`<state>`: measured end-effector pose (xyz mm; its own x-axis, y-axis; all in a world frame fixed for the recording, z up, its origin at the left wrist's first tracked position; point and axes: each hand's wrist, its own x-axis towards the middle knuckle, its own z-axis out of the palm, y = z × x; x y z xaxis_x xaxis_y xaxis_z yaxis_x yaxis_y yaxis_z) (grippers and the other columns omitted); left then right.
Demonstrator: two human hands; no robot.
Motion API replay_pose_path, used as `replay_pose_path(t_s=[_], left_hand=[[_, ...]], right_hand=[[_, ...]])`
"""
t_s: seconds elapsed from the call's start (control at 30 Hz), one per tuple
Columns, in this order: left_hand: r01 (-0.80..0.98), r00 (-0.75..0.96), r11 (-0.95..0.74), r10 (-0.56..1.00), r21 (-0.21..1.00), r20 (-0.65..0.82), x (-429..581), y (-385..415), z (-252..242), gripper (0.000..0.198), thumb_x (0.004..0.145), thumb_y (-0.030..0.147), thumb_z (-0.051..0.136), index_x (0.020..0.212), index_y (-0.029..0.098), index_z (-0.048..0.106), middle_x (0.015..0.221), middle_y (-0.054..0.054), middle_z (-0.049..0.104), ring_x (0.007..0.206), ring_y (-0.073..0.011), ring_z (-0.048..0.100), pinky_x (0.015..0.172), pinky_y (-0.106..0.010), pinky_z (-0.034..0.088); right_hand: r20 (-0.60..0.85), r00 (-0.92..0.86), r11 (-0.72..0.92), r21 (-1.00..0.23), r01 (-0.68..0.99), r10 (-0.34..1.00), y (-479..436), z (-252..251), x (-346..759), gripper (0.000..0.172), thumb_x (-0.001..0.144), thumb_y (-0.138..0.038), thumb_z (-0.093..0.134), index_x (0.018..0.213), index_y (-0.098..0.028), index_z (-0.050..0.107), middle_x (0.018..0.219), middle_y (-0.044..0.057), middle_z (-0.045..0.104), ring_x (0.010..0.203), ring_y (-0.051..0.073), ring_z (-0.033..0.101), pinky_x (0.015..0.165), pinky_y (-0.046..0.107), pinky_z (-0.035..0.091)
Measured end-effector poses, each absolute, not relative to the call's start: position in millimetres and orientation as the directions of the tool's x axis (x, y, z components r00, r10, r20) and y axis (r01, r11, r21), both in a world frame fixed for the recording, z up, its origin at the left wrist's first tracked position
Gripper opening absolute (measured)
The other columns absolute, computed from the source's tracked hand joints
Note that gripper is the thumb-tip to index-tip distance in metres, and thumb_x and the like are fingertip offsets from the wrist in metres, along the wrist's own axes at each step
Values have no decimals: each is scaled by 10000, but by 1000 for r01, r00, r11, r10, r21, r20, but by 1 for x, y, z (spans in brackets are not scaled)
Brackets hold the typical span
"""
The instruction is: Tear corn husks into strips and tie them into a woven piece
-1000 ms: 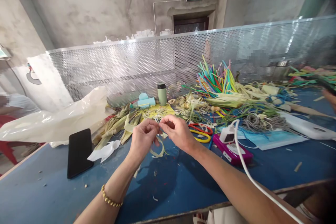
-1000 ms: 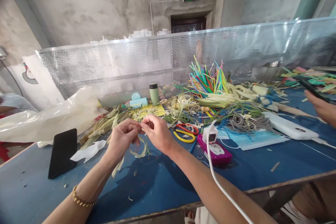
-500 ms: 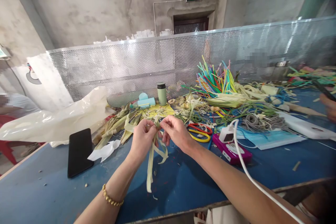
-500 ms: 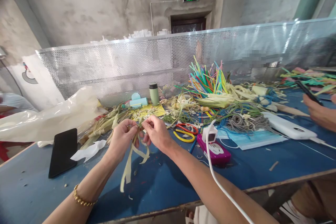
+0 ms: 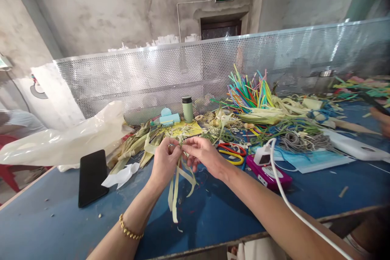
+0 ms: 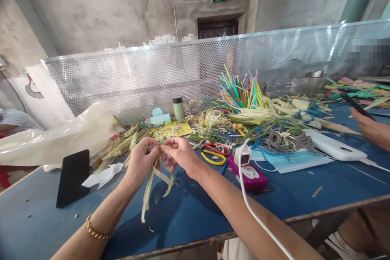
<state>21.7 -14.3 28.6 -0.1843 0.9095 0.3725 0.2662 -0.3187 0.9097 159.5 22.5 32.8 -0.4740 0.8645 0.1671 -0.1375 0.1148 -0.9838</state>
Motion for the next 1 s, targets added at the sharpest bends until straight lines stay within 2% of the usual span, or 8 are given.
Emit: replay_pose_path(t_s=[0.13,0.23,0.37,0.47,0.53,0.67,0.77,1.0], left_hand=[[321,-194,-333,893,887,406,20,-13,28,122,810,306,553,781,194,515,525,34,611,390,-100,480,401,-195,330],[342,-199,-343,884,875,424,19,-12,27,120,807,285,560,745,191,520,546,19,631,415,-99,486,425,-196,337],[328,-238,-351,868,877,436,19,-12,27,109,771,249,596,707,184,536,498,38,575,402,-89,449,410,-188,290],[329,-235,-361,864,873,446,20,-13,29,113,763,244,600,695,181,535,483,45,550,407,-86,446,406,-184,280],[312,-209,-356,879,881,429,21,-14,30,113,777,253,585,710,182,527,508,30,584,418,-93,471,415,-188,310],[234,-129,-363,908,902,399,22,-15,29,134,816,295,561,747,188,522,555,10,628,426,-114,523,437,-211,374],[202,-110,-382,906,902,409,22,-15,28,146,833,310,557,756,191,520,562,13,627,412,-118,525,426,-219,378],[216,-163,-383,893,898,420,21,-15,30,151,827,320,570,763,193,519,547,21,615,413,-119,522,418,-216,375]], right_hand=[[190,-443,153,-981,-118,876,22,32,159,315,681,-390,761,751,-140,583,571,-19,586,411,75,492,313,177,401],[209,-399,162,-975,-150,893,25,31,159,263,707,-352,727,763,-144,577,483,-41,552,343,71,452,294,179,382],[222,-411,131,-963,-236,885,27,30,159,226,735,-277,672,877,-157,543,671,4,642,446,98,565,363,208,480],[308,-363,269,-951,-153,879,26,30,159,236,782,-274,628,971,-190,514,639,-36,599,444,103,564,364,200,472],[373,-339,361,-927,-100,864,25,31,159,189,808,-297,601,953,-205,521,597,-57,561,414,98,536,346,189,442],[349,-344,343,-936,-82,872,25,30,159,150,812,-332,590,845,-189,559,517,-69,502,354,76,429,312,181,358],[334,-368,325,-942,-90,868,25,30,158,171,804,-344,600,799,-175,575,517,-57,518,348,61,365,314,187,298],[458,-324,475,-880,-30,828,24,29,158,115,773,-255,631,850,-173,606,527,-54,537,430,75,395,422,200,316]])
